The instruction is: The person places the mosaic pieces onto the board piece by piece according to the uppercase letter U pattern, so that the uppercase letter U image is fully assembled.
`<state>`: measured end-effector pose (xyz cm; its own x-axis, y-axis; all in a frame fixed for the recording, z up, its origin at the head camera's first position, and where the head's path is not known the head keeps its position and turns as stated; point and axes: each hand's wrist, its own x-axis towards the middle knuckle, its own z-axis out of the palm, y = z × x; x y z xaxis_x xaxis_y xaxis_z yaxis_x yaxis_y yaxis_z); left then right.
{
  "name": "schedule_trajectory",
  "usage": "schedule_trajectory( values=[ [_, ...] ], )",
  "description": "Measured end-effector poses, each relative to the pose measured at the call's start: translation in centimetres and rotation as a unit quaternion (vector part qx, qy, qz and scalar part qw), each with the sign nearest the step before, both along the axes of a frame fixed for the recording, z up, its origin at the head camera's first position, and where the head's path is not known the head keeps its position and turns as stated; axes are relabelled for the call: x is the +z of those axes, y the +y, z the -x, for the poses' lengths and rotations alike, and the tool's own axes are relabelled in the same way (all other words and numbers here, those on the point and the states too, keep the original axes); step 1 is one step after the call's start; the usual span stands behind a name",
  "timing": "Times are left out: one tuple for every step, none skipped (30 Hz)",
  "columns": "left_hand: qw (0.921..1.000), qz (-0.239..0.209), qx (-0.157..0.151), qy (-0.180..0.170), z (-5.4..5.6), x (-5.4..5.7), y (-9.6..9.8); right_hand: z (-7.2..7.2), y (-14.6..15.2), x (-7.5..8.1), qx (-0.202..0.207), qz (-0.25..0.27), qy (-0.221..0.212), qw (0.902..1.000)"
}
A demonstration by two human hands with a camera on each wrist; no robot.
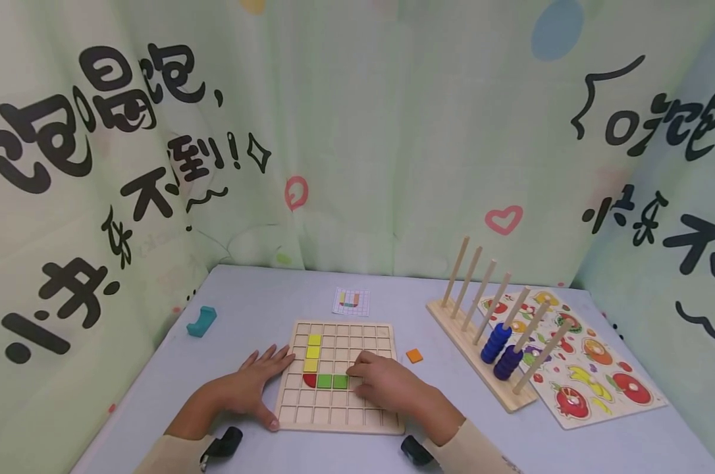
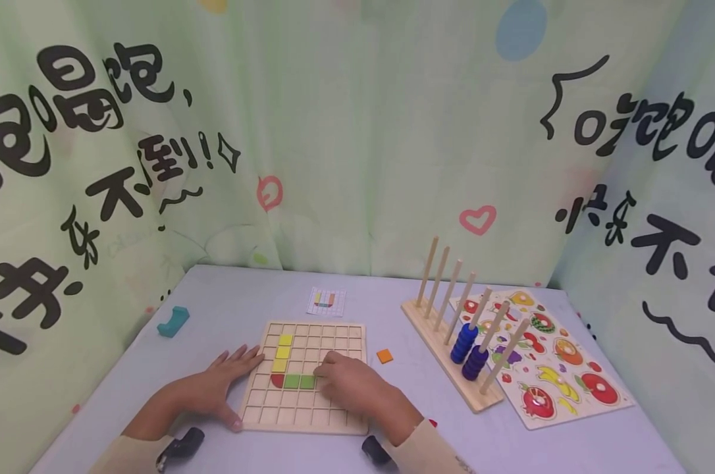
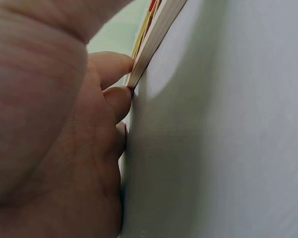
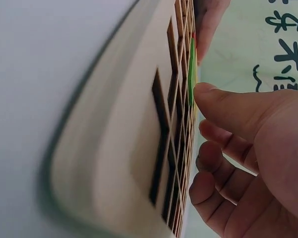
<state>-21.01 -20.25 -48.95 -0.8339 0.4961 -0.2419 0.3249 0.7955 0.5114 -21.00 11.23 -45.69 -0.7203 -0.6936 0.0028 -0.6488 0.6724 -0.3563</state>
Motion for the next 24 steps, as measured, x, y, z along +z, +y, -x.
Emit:
schedule_trajectory(
  values=[
    [1.0000, -0.001, 0.000, 0.000, 0.0, 0.0, 0.0, -0.1, 0.3, 0.0, 0.001, 0.000, -0.001, 1.0000],
    [1.0000, 0.000, 0.000, 0.000, 0.0, 0.0, 0.0, -0.1, 0.6, 0.0, 0.001, -0.001, -0.002, 1.0000],
    [1.0000, -0.002, 0.000, 0.000, 0.0, 0.0, 0.0, -0.2, 0.9, 0.0, 0.001, -0.001, -0.004, 1.0000],
    [1.0000, -0.001, 0.000, -0.001, 0.0, 0.0, 0.1, -0.2, 1.2, -0.1, 0.001, 0.000, -0.005, 1.0000],
    [1.0000, 0.000, 0.000, -0.001, 0.0, 0.0, 0.1, -0.3, 1.6, -0.1, 0.001, 0.002, -0.007, 1.0000],
    [1.0000, 0.001, 0.000, -0.001, -0.1, 0.1, 0.1, -0.3, 1.9, -0.2, 0.002, 0.005, -0.007, 1.0000],
    [1.0000, 0.001, 0.002, -0.001, 0.0, 0.1, 0.1, -0.4, 2.3, -0.3, 0.001, 0.008, -0.008, 0.9999],
    [1.0000, 0.001, 0.003, -0.002, 0.0, 0.1, 0.1, -0.4, 2.7, -0.3, 0.000, 0.011, -0.008, 0.9999],
    [1.0000, 0.002, 0.003, -0.001, 0.0, 0.2, 0.1, -0.5, 3.1, -0.3, -0.001, 0.014, -0.009, 0.9999],
    [1.0000, 0.005, 0.003, 0.000, 0.0, 0.2, 0.1, -0.5, 3.5, -0.4, -0.002, 0.017, -0.009, 0.9998],
    [1.0000, 0.005, 0.003, 0.001, 0.0, 0.2, 0.2, -0.6, 3.9, -0.5, -0.004, 0.019, -0.010, 0.9998],
    [1.0000, 0.006, 0.003, 0.003, 0.0, 0.1, 0.1, -0.6, 4.3, -0.5, -0.005, 0.021, -0.010, 0.9997],
    [1.0000, 0.006, 0.002, 0.004, 0.1, 0.1, 0.1, -0.7, 4.6, -0.5, -0.007, 0.021, -0.009, 0.9997],
    [1.0000, 0.007, 0.000, 0.006, 0.1, 0.0, 0.1, -0.8, 5.0, -0.5, -0.008, 0.021, -0.007, 0.9997],
    [1.0000, 0.006, -0.002, 0.007, 0.1, -0.1, 0.1, -1.0, 5.4, -0.5, -0.008, 0.022, -0.004, 0.9997],
    [1.0000, 0.005, -0.003, 0.008, 0.1, -0.2, 0.0, -1.0, 5.8, -0.5, -0.010, 0.023, -0.007, 0.9997],
    [1.0000, 0.003, -0.003, 0.009, 0.1, -0.2, 0.0, -1.1, 6.2, -0.5, -0.012, 0.022, -0.004, 0.9997],
    [0.9999, 0.002, -0.004, 0.010, 0.1, -0.3, 0.0, -1.2, 6.7, -0.4, -0.014, 0.020, -0.002, 0.9997],
    [0.9999, -0.001, -0.004, 0.010, 0.1, -0.3, 0.0, -1.2, 7.1, -0.4, -0.017, 0.018, -0.001, 0.9997],
    [1.0000, -0.002, -0.004, 0.009, 0.1, -0.3, 0.0, -1.3, 7.5, -0.4, -0.021, 0.020, -0.003, 0.9996],
    [1.0000, -0.001, -0.004, 0.009, 0.1, -0.3, 0.0, -1.4, 8.0, -0.4, -0.024, 0.022, -0.003, 0.9995],
    [0.9999, 0.001, -0.004, 0.010, 0.2, -0.3, 0.0, -1.4, 8.4, -0.4, -0.030, 0.023, -0.004, 0.9993],
    [1.0000, 0.003, -0.002, 0.009, 0.2, -0.3, 0.0, -1.5, 8.8, -0.4, -0.032, 0.024, 0.002, 0.9992],
    [0.9999, 0.005, -0.001, 0.009, 0.2, -0.4, 0.0, -1.5, 9.2, -0.4, -0.035, 0.026, 0.004, 0.9990]
  ],
)
